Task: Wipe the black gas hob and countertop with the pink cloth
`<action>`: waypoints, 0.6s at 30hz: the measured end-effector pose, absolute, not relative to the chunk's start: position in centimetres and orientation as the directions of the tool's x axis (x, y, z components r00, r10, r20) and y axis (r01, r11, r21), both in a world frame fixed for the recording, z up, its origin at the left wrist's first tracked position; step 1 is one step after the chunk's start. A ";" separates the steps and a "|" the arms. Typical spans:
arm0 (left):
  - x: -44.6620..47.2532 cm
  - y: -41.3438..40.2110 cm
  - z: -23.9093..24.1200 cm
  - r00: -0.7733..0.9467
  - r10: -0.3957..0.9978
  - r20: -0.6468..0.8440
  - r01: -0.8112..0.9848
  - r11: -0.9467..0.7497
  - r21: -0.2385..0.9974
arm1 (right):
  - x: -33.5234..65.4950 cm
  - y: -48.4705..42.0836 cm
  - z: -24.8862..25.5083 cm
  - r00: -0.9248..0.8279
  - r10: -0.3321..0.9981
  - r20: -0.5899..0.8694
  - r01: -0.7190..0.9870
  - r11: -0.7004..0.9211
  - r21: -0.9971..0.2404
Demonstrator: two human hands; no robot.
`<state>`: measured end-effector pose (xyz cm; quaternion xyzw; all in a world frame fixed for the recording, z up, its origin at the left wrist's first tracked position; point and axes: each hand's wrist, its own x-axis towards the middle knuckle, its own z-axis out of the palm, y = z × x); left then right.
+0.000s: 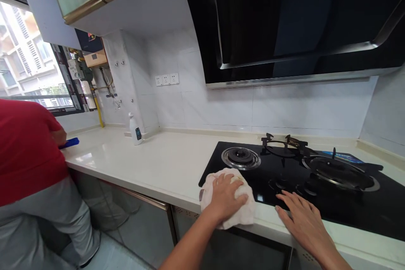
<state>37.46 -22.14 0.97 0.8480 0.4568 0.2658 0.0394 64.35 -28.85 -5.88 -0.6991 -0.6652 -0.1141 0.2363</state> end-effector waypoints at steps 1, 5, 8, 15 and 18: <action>36.1 -21.6 1.1 0.413 0.807 0.423 0.778 -0.554 0.297 | 64.4 -28.8 -5.9 0.089 0.877 0.473 0.983 -0.002 -0.182; 29.9 -19.3 1.7 0.252 0.868 0.428 0.890 -0.382 0.250 | 64.4 -28.8 -6.2 0.094 0.867 0.489 0.981 0.002 -0.192; 25.5 -18.0 2.0 0.136 0.907 0.399 0.947 -0.237 0.216 | 64.3 -28.7 -6.4 0.088 0.861 0.501 0.982 0.008 -0.187; 22.3 -17.7 2.3 0.010 0.916 0.401 0.988 -0.071 0.138 | 64.3 -28.8 -6.2 0.101 0.876 0.472 0.978 0.000 -0.209; 22.7 -18.2 2.0 0.019 0.913 0.408 0.993 -0.066 0.100 | 64.3 -28.7 -6.2 0.107 0.875 0.472 0.977 -0.005 -0.213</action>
